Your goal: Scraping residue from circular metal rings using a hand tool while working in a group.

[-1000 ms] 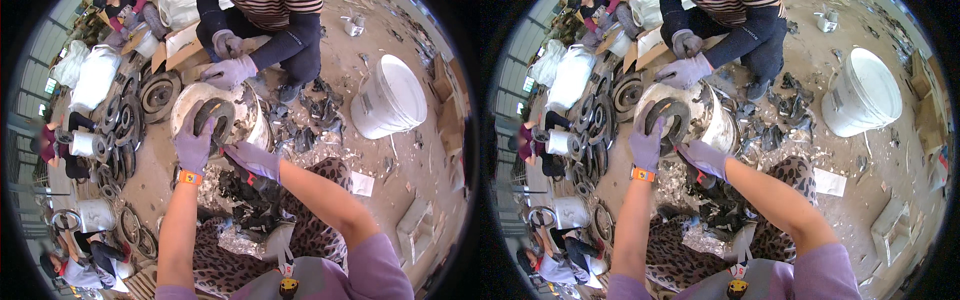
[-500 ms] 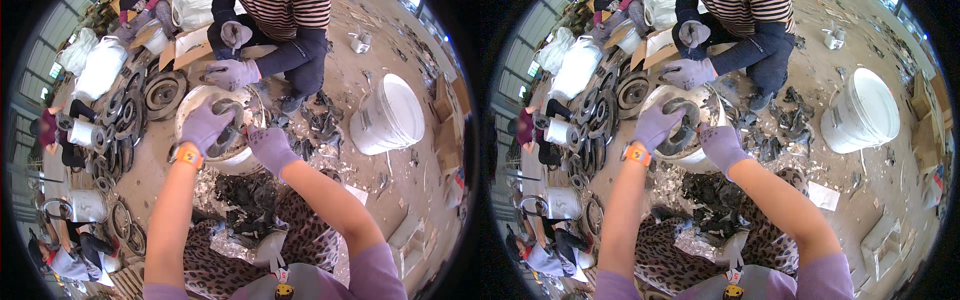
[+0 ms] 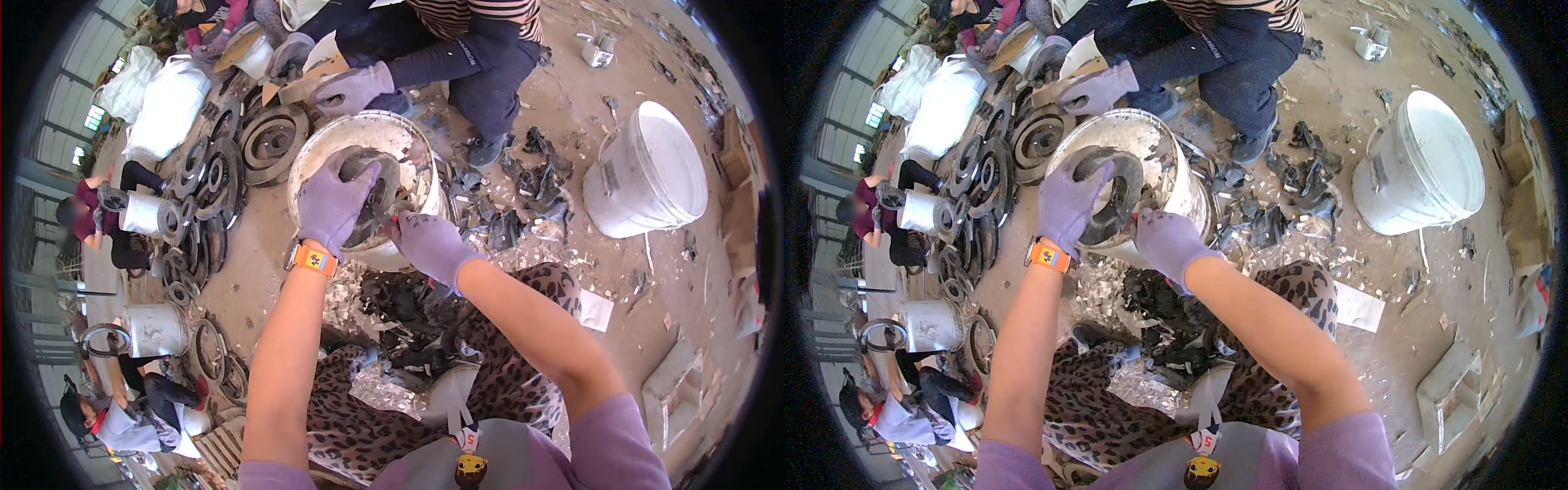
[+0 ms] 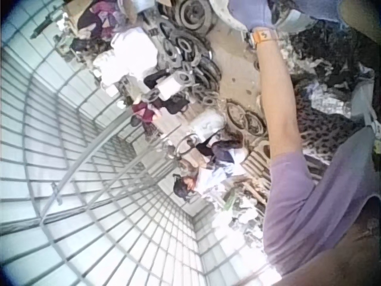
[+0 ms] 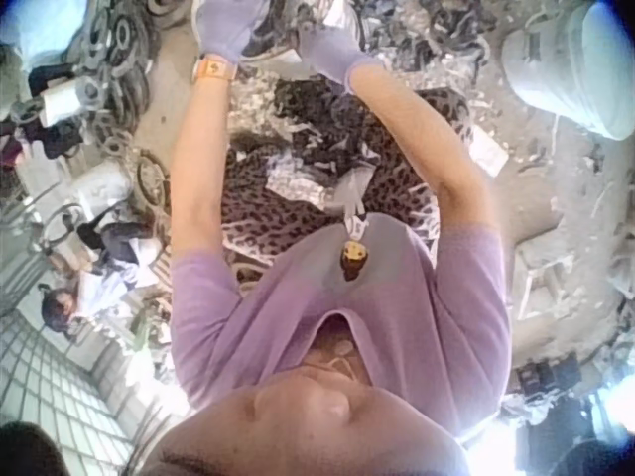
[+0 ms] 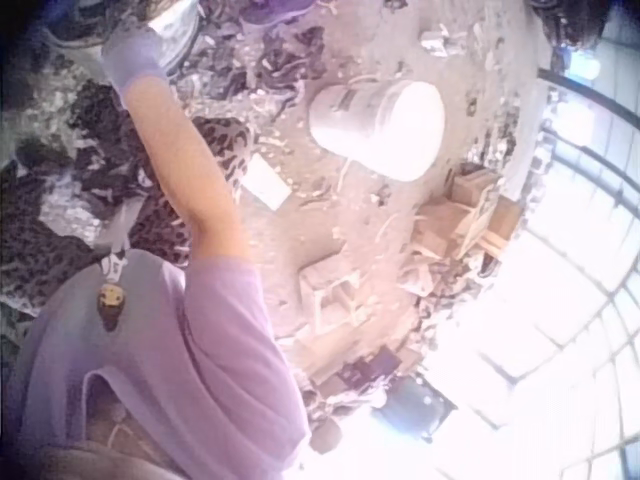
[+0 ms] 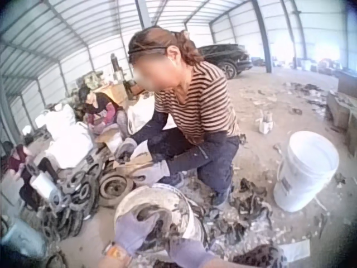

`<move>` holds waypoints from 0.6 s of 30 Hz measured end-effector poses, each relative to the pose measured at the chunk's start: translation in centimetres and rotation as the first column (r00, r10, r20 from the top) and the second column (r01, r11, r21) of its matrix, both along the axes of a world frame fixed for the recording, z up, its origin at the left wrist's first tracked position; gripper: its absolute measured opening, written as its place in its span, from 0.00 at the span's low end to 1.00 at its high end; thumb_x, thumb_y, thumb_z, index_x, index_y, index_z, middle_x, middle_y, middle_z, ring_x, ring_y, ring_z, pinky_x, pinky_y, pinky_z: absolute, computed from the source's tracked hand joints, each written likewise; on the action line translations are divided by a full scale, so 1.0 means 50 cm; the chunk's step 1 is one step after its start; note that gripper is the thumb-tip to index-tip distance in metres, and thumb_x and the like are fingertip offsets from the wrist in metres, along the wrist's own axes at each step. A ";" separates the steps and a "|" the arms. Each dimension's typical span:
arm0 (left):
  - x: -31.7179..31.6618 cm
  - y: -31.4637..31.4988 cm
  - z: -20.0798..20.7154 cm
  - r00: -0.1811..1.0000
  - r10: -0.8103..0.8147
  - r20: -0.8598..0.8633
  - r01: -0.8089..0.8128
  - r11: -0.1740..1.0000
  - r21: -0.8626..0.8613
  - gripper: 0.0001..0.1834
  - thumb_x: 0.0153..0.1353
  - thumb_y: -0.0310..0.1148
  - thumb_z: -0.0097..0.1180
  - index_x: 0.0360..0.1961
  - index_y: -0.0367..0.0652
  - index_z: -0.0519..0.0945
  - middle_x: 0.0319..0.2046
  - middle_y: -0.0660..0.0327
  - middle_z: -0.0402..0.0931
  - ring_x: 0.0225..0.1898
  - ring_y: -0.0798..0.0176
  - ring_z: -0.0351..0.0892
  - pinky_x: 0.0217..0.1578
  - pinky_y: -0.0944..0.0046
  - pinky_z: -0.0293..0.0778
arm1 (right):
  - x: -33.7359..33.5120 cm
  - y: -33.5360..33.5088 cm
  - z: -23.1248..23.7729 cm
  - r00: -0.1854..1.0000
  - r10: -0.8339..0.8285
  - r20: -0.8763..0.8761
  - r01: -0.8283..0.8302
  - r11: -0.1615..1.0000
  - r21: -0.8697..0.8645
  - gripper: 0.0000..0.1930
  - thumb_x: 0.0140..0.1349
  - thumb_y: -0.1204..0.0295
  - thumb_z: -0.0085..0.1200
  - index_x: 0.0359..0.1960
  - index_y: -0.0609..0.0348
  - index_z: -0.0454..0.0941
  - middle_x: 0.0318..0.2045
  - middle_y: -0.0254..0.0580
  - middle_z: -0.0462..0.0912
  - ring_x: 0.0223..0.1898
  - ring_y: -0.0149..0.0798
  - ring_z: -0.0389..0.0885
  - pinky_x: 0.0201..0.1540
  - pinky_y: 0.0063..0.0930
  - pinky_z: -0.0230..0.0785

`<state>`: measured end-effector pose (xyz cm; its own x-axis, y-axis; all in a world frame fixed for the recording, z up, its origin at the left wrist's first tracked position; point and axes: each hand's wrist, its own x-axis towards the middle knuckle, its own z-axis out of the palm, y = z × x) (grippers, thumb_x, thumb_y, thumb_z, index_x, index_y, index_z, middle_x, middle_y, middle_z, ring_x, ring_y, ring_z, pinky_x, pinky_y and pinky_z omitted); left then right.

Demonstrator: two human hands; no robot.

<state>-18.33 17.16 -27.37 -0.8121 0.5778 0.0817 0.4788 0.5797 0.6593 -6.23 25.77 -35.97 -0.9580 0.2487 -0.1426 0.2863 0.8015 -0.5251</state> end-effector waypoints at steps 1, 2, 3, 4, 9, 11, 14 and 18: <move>0.001 -0.004 0.001 0.999 0.012 0.046 -0.013 1.000 0.028 0.28 0.51 0.50 0.62 0.49 0.43 0.78 0.42 0.52 0.80 0.44 0.51 0.80 0.47 0.58 0.73 | 0.000 -0.003 -0.001 0.999 -0.012 -0.031 0.010 0.999 -0.051 0.20 0.69 0.57 0.35 0.39 0.64 0.71 0.29 0.52 0.81 0.34 0.53 0.82 0.38 0.43 0.73; -0.002 -0.009 -0.009 0.999 0.008 0.042 -0.009 1.000 0.023 0.28 0.51 0.50 0.62 0.49 0.43 0.78 0.42 0.52 0.80 0.44 0.51 0.80 0.47 0.58 0.73 | -0.004 -0.004 -0.023 0.999 -0.016 -0.035 0.014 0.998 -0.056 0.20 0.69 0.57 0.35 0.39 0.64 0.71 0.29 0.52 0.81 0.34 0.53 0.82 0.38 0.43 0.73; -0.008 -0.010 -0.019 1.000 0.007 -0.006 -0.007 0.999 0.038 0.28 0.51 0.50 0.62 0.49 0.43 0.78 0.42 0.52 0.81 0.43 0.52 0.80 0.46 0.59 0.73 | -0.014 0.000 -0.056 0.976 0.134 -0.170 -0.135 0.991 0.007 0.21 0.70 0.56 0.33 0.38 0.64 0.71 0.29 0.53 0.80 0.34 0.54 0.81 0.38 0.45 0.73; -0.008 -0.005 -0.022 0.999 0.007 -0.048 -0.004 0.999 0.051 0.28 0.51 0.50 0.62 0.49 0.43 0.78 0.42 0.52 0.81 0.43 0.52 0.80 0.45 0.59 0.73 | -0.019 0.005 -0.062 0.915 0.285 -0.284 -0.270 0.959 0.089 0.22 0.70 0.56 0.32 0.37 0.63 0.71 0.29 0.54 0.80 0.34 0.55 0.81 0.38 0.46 0.72; 0.012 -0.042 -0.017 0.984 -0.022 -0.178 0.033 0.998 0.060 0.26 0.52 0.47 0.63 0.49 0.44 0.78 0.41 0.52 0.81 0.41 0.52 0.81 0.44 0.60 0.74 | 0.007 -0.025 0.002 1.000 0.001 -0.010 -0.005 0.930 -0.367 0.22 0.69 0.55 0.33 0.38 0.63 0.71 0.33 0.57 0.80 0.34 0.59 0.80 0.37 0.45 0.71; 0.017 -0.047 -0.017 0.997 0.004 -0.075 0.007 0.989 0.145 0.25 0.52 0.45 0.63 0.50 0.45 0.78 0.41 0.52 0.81 0.42 0.54 0.81 0.45 0.60 0.74 | 0.013 -0.022 -0.031 0.990 -0.083 -0.117 0.053 0.969 -0.240 0.22 0.69 0.54 0.33 0.39 0.62 0.70 0.29 0.54 0.81 0.31 0.57 0.81 0.37 0.43 0.72; 0.019 -0.046 -0.016 0.995 -0.005 -0.100 0.019 0.990 0.142 0.26 0.52 0.44 0.64 0.50 0.44 0.77 0.42 0.52 0.80 0.44 0.54 0.81 0.46 0.61 0.73 | 0.035 0.017 -0.042 0.998 -0.042 -0.036 0.028 0.942 -0.334 0.19 0.70 0.57 0.35 0.42 0.62 0.69 0.29 0.52 0.82 0.35 0.46 0.83 0.37 0.37 0.73; 0.017 -0.052 -0.024 0.994 0.012 -0.108 0.002 0.991 0.135 0.23 0.54 0.42 0.63 0.49 0.42 0.78 0.43 0.53 0.80 0.45 0.58 0.80 0.47 0.64 0.72 | 0.035 0.016 -0.020 0.997 0.058 -0.044 -0.060 0.997 -0.046 0.18 0.70 0.60 0.38 0.52 0.60 0.66 0.31 0.51 0.82 0.38 0.41 0.83 0.35 0.35 0.74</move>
